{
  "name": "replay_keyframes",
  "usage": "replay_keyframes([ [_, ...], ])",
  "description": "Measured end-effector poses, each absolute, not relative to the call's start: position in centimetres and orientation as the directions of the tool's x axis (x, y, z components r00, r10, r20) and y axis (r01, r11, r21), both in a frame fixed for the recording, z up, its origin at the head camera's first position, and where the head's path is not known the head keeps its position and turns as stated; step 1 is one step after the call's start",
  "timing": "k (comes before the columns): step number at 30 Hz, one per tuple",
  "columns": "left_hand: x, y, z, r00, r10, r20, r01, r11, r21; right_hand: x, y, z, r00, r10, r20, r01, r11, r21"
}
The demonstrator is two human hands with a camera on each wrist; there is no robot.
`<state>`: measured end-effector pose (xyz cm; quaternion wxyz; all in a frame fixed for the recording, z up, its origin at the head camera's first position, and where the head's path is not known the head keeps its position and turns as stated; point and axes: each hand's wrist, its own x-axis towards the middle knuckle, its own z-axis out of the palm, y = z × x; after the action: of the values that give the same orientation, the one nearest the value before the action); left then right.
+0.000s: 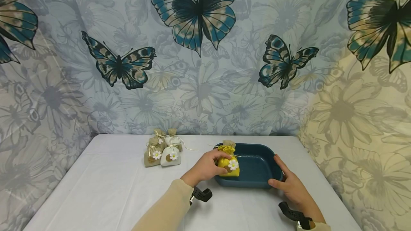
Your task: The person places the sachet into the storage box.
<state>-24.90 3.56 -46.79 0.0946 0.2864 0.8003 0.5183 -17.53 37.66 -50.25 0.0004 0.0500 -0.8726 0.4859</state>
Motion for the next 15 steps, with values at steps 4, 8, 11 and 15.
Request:
replay_keyframes([
  [4, -25.1, 3.5, -47.3, -0.809, 0.567, 0.156, 0.394, 0.325, 0.86, -17.5, 37.7, -50.3, -0.995, -0.089, 0.049, -0.088, 0.517, -0.852],
  [8, -25.3, 3.5, -47.9, -0.787, 0.583, 0.202, 0.481, 0.374, 0.793, -17.5, 37.6, -50.2, -0.993, -0.093, 0.068, -0.107, 0.522, -0.846],
  [11, -25.2, 3.5, -48.3, -0.786, 0.578, 0.22, 0.52, 0.425, 0.741, -17.4, 37.6, -50.1, -0.991, -0.101, 0.084, -0.124, 0.515, -0.848],
  [15, -25.2, 3.5, -48.5, -0.783, 0.568, 0.253, 0.564, 0.477, 0.674, -17.4, 37.6, -50.0, -0.991, -0.107, 0.086, -0.128, 0.503, -0.855],
])
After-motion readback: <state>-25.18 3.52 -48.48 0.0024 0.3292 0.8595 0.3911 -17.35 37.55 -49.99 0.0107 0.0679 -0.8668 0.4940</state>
